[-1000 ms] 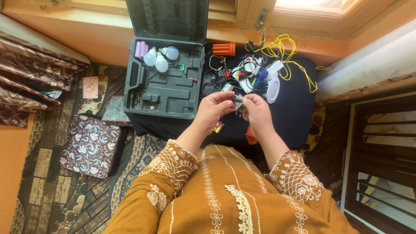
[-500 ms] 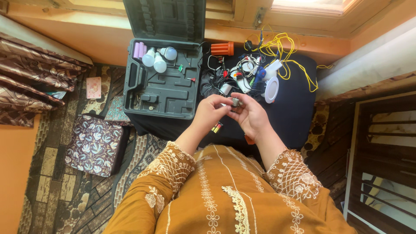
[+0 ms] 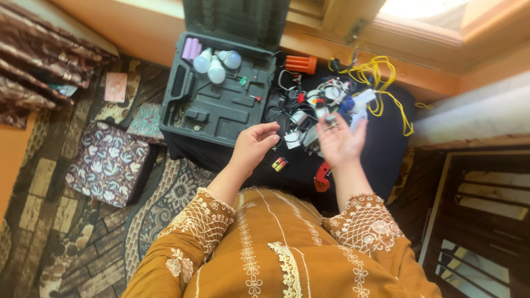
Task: The person assembles light bulbs by screwing the bulb into the socket base. They handle multiple bulbs and bases, picking them from a toolbox and a pile of electrical components, and then place the assembled units on the table.
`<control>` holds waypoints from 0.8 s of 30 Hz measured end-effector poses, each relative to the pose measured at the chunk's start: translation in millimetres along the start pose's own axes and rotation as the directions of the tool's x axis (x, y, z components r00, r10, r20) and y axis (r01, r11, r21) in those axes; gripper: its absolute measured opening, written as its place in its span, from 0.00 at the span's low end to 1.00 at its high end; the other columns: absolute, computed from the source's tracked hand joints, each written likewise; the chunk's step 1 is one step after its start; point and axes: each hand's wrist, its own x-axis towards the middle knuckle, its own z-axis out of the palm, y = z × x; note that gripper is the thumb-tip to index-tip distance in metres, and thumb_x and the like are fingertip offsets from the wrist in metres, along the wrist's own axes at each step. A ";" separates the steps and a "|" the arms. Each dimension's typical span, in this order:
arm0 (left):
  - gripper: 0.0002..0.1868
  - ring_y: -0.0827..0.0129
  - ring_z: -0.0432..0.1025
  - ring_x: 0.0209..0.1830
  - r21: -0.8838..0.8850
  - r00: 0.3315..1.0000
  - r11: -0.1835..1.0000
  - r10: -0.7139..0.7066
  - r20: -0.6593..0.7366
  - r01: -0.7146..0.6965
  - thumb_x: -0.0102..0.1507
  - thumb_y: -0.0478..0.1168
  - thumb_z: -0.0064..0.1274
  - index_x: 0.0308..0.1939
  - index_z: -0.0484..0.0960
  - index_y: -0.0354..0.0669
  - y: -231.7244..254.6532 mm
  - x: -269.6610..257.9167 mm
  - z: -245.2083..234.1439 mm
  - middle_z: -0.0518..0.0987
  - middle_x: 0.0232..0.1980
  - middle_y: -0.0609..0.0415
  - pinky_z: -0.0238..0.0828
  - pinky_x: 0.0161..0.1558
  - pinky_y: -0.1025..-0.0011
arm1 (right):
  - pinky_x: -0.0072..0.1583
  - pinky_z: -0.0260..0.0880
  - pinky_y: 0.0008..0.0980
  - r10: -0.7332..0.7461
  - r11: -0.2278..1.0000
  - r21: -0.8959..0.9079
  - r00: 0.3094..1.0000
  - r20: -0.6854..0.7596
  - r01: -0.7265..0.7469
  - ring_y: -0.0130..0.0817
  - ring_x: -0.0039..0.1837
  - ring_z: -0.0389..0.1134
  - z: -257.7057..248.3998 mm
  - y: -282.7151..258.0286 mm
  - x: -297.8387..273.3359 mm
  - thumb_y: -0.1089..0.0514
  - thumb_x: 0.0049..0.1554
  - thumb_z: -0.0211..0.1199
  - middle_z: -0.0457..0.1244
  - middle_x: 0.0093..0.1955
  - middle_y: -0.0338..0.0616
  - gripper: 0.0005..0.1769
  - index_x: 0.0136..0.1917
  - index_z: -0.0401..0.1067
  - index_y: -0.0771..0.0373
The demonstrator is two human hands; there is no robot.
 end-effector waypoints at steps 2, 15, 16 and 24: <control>0.20 0.73 0.76 0.55 0.005 1.000 1.000 -0.001 -0.018 0.001 0.62 0.33 0.59 0.59 0.81 0.33 -3.8 1.1 -12.9 0.83 0.54 0.52 0.73 0.57 0.75 | 0.79 0.56 0.52 -0.043 0.996 0.085 0.999 0.026 0.041 0.54 0.74 0.54 -7.4 -1.5 16.3 0.22 0.63 0.43 0.49 0.75 0.62 0.57 0.78 0.49 0.79; 0.23 0.66 0.77 0.55 0.081 0.987 0.990 -0.109 -0.115 0.119 0.60 0.37 0.60 0.59 0.80 0.36 -20.0 42.6 -126.3 0.83 0.53 0.48 0.74 0.55 0.70 | 0.80 0.42 0.45 -0.457 0.778 -0.482 0.890 0.005 0.402 0.42 0.82 0.47 31.1 44.7 48.2 0.31 0.63 0.44 0.45 0.83 0.49 0.45 0.80 0.49 0.64; 0.23 0.65 0.77 0.56 0.143 0.985 0.982 -0.102 -0.136 0.122 0.60 0.38 0.60 0.58 0.81 0.36 -18.5 44.7 -139.7 0.83 0.53 0.47 0.73 0.56 0.69 | 0.79 0.47 0.44 -0.505 0.728 -0.528 0.863 0.017 0.437 0.41 0.80 0.52 39.4 57.8 49.5 0.35 0.64 0.47 0.50 0.80 0.47 0.39 0.78 0.55 0.63; 0.24 0.62 0.77 0.58 0.320 0.974 0.938 -0.064 -0.216 0.132 0.59 0.40 0.60 0.59 0.81 0.37 -17.5 70.4 -237.0 0.83 0.55 0.45 0.72 0.59 0.67 | 0.74 0.58 0.39 -0.210 -0.258 -0.910 0.901 0.380 0.324 0.46 0.74 0.60 113.5 197.7 99.2 0.52 0.55 0.68 0.61 0.71 0.52 0.29 0.69 0.72 0.58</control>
